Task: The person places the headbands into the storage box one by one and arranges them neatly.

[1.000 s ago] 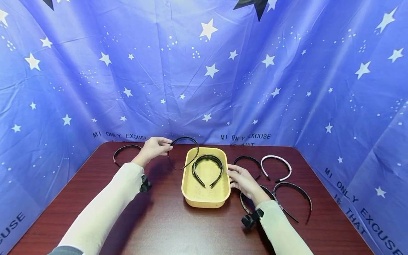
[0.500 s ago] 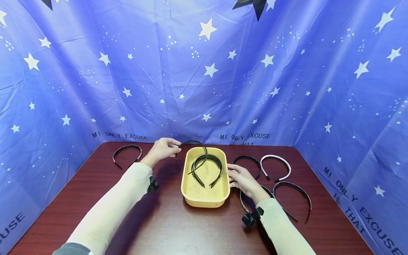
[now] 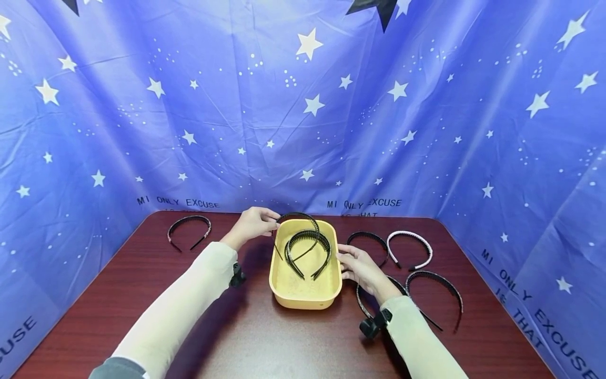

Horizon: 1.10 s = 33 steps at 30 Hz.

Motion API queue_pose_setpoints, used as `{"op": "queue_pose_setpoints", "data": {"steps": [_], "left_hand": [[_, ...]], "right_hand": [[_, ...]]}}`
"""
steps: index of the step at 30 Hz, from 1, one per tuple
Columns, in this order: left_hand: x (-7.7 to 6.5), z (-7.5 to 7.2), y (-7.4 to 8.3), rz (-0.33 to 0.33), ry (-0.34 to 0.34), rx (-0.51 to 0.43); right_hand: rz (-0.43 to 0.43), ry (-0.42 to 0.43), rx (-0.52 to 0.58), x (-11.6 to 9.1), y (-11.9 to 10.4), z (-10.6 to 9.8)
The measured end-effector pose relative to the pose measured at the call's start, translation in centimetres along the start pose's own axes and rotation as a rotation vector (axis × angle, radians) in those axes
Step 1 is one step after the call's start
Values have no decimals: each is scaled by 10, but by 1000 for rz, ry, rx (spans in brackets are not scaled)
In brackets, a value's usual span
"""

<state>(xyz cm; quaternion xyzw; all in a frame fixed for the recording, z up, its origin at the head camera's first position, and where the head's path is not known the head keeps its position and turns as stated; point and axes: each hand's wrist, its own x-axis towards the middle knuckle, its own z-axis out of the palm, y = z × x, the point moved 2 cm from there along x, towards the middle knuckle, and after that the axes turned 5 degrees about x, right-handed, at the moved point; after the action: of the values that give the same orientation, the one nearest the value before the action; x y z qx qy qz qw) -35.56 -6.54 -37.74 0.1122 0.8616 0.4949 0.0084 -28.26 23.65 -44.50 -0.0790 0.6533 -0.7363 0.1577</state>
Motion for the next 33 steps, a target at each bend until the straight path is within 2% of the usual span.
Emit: {"op": "queue_pose_setpoints", "data": {"steps": [15, 23, 25, 28, 33], "left_hand": [[8, 22, 5, -39, -45, 90], [11, 27, 10, 11, -17, 294], [12, 27, 10, 20, -13, 320], [12, 29, 11, 20, -13, 326], [13, 35, 12, -9, -31, 275]], "right_hand": [[-1, 5, 6, -1, 0, 0], [-4, 16, 22, 2, 3, -1], [-5, 24, 23, 2, 3, -1], [-8, 25, 25, 2, 3, 0], [-11, 17, 26, 2, 3, 0]]}}
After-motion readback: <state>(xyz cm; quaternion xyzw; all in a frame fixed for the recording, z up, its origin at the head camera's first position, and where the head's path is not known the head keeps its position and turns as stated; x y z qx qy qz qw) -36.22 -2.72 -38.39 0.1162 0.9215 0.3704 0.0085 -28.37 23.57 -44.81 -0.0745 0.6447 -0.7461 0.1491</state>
